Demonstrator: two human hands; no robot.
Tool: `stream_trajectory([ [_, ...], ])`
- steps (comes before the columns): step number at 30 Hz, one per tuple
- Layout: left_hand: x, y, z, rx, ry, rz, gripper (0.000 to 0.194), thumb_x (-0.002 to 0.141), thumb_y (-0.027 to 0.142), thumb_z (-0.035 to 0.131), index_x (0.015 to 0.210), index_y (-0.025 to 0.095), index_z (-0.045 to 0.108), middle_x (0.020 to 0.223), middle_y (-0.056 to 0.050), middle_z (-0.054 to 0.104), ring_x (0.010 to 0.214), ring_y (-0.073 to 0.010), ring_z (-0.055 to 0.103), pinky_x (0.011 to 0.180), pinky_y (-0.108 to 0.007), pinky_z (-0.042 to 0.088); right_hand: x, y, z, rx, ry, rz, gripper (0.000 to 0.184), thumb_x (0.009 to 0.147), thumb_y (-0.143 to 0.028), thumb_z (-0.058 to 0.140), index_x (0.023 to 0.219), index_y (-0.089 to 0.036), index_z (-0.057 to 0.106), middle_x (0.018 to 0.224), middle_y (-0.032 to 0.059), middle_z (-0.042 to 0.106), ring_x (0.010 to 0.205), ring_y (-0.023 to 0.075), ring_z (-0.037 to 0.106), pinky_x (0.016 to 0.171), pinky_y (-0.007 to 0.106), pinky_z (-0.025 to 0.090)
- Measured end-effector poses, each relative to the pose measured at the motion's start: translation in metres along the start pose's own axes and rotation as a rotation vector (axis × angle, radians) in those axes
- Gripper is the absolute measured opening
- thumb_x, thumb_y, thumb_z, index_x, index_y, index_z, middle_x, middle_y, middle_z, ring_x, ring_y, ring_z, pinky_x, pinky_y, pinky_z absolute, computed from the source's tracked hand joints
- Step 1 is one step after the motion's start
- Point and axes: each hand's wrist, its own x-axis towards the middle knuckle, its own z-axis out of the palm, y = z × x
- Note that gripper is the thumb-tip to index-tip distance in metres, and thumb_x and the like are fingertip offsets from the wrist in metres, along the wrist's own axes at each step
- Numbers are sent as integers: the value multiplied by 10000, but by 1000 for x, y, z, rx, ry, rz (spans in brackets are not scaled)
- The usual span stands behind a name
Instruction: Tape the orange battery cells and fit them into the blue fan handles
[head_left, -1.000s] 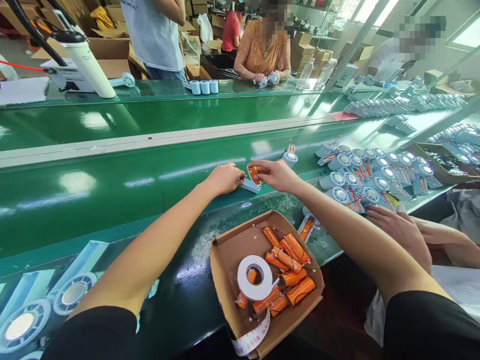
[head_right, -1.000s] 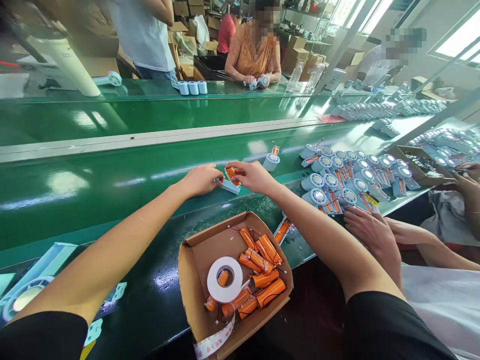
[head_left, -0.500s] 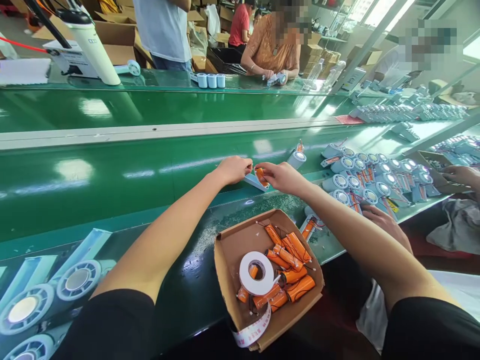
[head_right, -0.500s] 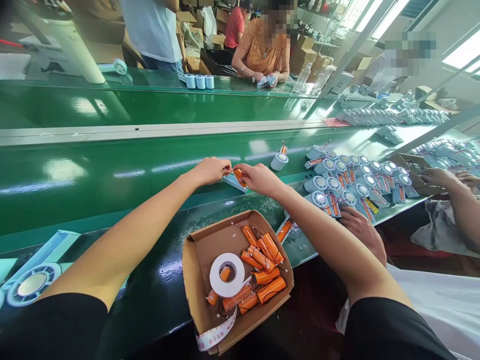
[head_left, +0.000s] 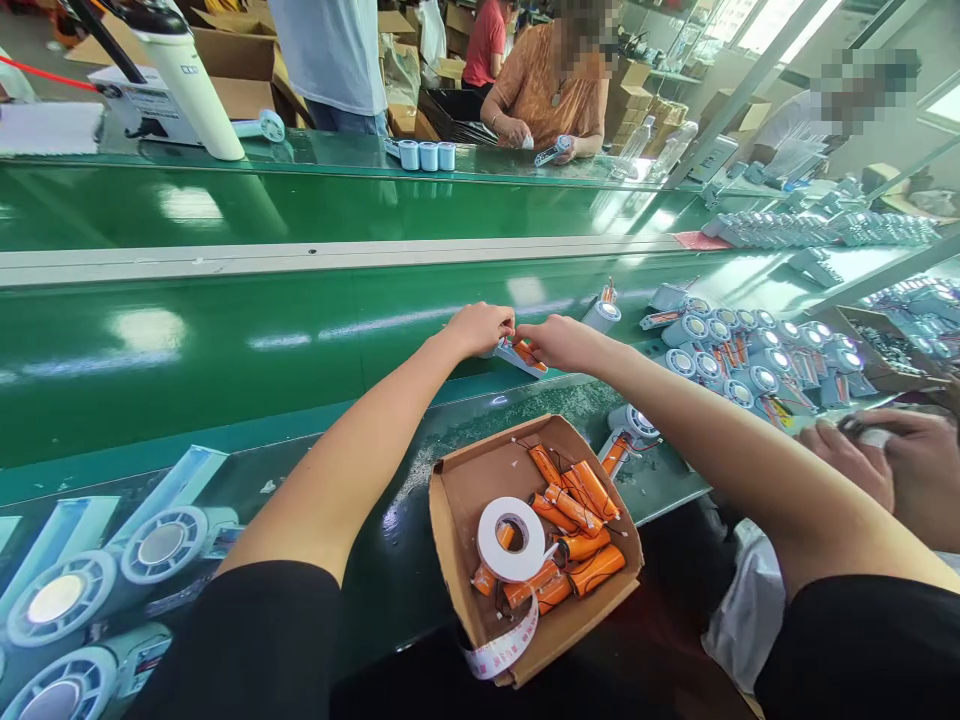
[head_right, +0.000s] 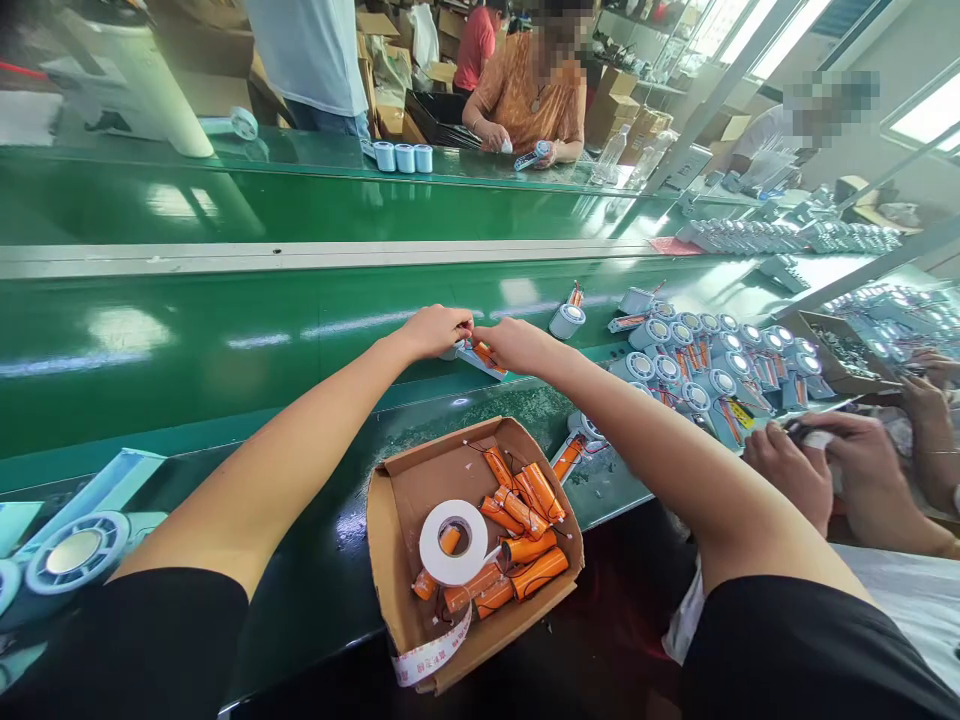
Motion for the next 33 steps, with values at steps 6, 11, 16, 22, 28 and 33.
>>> stream_trajectory([
  [6,3,6,7,-16,5,6,303,995,263,494,1136,277,762,1147,-20,819,1043,-211,735,777,-278,492,6,-1,9,17,-25,-94,250,1029,-356,615,1167,-277,809,912,73,831,812,257,757,740,319,471],
  [11,8,8,4,26,31,-33,285,982,290,517,1115,295,769,1150,-60,807,1062,-266,738,839,-333,529,7,11,-5,46,-67,-99,296,1015,-283,599,1224,-282,808,945,65,846,826,248,768,758,316,504],
  [16,-21,5,-23,95,62,-137,363,969,299,563,1305,282,699,1273,-110,767,1122,-306,712,879,-382,554,-59,7,-17,467,461,56,339,1002,-252,570,1249,-244,802,1143,55,838,930,222,764,865,338,567],
  [22,-161,56,-6,124,-104,490,275,1016,485,591,1150,292,735,1169,-48,773,1094,-243,688,898,-355,537,-180,-54,16,823,552,-54,427,923,-557,747,647,-232,759,536,10,684,460,132,544,477,274,404],
  [28,-221,82,42,334,-292,570,270,841,362,837,1061,225,760,1178,-96,740,1045,-292,692,859,-416,563,-202,-88,29,962,594,-111,540,1003,-561,629,590,-219,696,504,20,656,447,126,561,475,267,396],
  [33,-240,69,17,146,-26,598,173,945,337,751,1084,234,741,1224,-80,754,1227,-291,629,1051,-449,569,-210,-96,35,1143,616,40,482,967,-635,645,755,-215,748,632,30,709,498,131,556,491,261,435],
])
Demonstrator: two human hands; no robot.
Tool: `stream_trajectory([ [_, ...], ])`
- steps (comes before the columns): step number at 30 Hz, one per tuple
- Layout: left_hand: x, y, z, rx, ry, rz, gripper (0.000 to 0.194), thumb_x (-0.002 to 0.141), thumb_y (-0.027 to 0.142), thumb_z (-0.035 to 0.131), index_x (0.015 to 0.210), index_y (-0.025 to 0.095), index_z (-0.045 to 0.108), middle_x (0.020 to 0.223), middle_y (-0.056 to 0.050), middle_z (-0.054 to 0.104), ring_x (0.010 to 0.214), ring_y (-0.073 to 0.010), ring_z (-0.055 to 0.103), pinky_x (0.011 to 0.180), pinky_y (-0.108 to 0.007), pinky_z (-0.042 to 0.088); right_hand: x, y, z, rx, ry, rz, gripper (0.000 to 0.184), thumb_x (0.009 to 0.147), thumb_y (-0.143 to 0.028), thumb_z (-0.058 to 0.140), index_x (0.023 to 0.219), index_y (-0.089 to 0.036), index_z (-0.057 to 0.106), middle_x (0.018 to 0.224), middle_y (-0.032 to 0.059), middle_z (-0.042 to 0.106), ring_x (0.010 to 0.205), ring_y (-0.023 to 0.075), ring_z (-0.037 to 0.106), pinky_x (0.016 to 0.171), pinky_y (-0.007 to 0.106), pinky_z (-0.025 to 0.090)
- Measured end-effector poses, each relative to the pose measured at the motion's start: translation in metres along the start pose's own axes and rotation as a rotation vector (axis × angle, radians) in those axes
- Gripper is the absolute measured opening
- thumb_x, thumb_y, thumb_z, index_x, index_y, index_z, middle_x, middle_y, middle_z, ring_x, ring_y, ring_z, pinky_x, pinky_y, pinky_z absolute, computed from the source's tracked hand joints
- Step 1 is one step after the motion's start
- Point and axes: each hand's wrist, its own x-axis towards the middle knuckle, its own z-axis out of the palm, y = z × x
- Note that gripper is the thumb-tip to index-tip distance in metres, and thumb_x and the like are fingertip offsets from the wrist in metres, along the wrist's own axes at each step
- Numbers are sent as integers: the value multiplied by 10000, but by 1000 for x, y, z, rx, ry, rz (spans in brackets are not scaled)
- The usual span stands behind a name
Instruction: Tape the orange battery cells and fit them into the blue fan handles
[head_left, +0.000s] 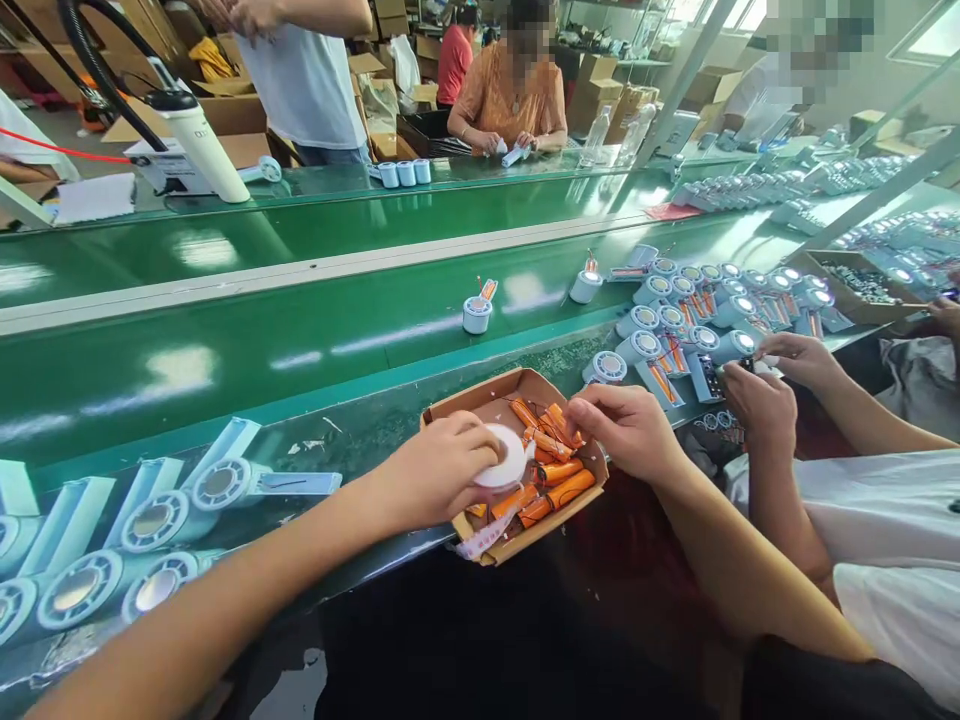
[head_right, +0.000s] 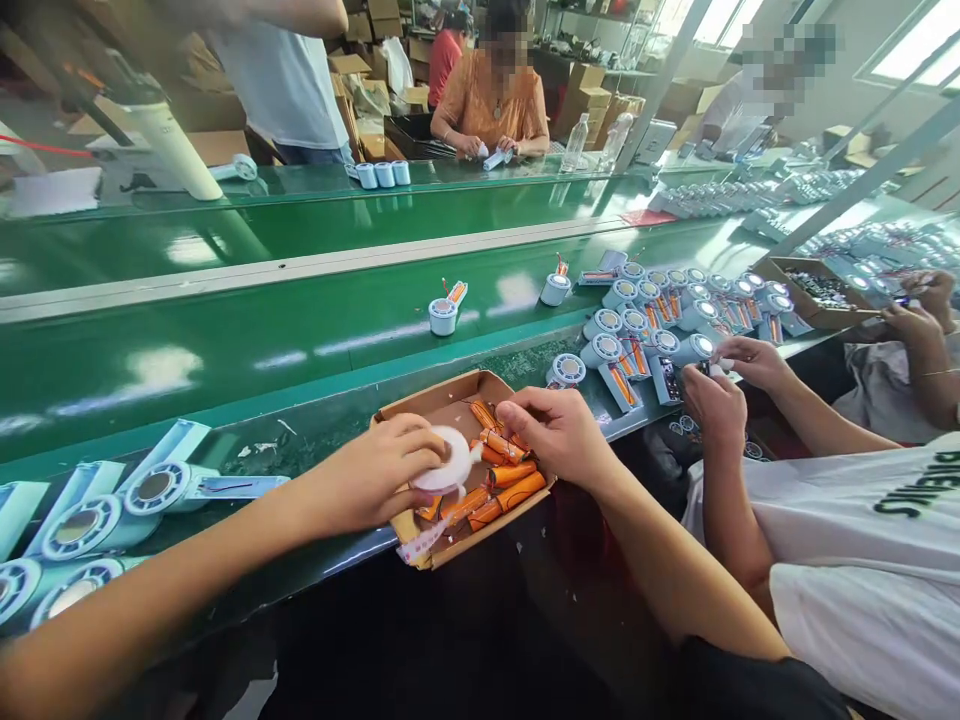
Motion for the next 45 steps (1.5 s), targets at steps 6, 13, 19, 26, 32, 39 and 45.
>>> stream_trajectory([
  [6,-50,19,-24,70,479,-109,279,983,227,687,1259,260,661,1099,-49,776,1093,-271,734,1236,-575,502,-30,-17,53,437,-474,267,560,849,-659,790,1170,-202,751,913,55,794,542,112,579,479,224,452],
  [13,-91,16,-14,92,586,-311,379,968,124,619,1293,319,626,971,-1,742,1017,-263,758,1223,-626,527,-53,-28,81,408,-1134,-29,480,1021,-570,631,779,-173,746,622,-3,687,545,98,596,515,193,399],
  [19,-98,26,-1,91,604,-318,270,967,77,604,1132,290,623,996,-17,711,998,-240,735,1181,-627,570,-11,-5,69,-381,-798,-274,239,1017,-281,688,1212,-189,790,983,97,810,893,221,721,790,299,523],
  [26,-97,30,6,135,531,-264,254,981,45,537,1111,242,628,1007,-31,710,1184,-254,720,1222,-590,541,29,18,60,-379,-728,-191,169,987,-266,704,1091,-184,809,1060,103,779,1002,246,700,908,356,531],
  [32,-102,36,2,268,492,-228,240,989,10,530,1108,142,691,1053,-80,750,1387,-334,619,1155,-559,595,12,-5,44,305,-499,146,567,916,-683,701,1119,-159,779,952,65,766,878,219,709,779,321,569],
  [39,-90,45,0,467,400,-209,258,970,-9,565,1066,118,768,1104,-111,771,1488,-393,522,1000,-400,666,-3,-37,53,43,-364,61,325,926,-505,770,879,-183,774,751,8,728,744,179,668,690,267,530],
  [45,-79,53,-10,527,347,-172,333,953,-40,538,1060,152,789,1115,-84,766,1419,-305,606,1097,-365,606,3,-36,51,155,-498,168,168,874,-369,807,889,-208,757,814,-4,779,815,190,757,769,275,592],
])
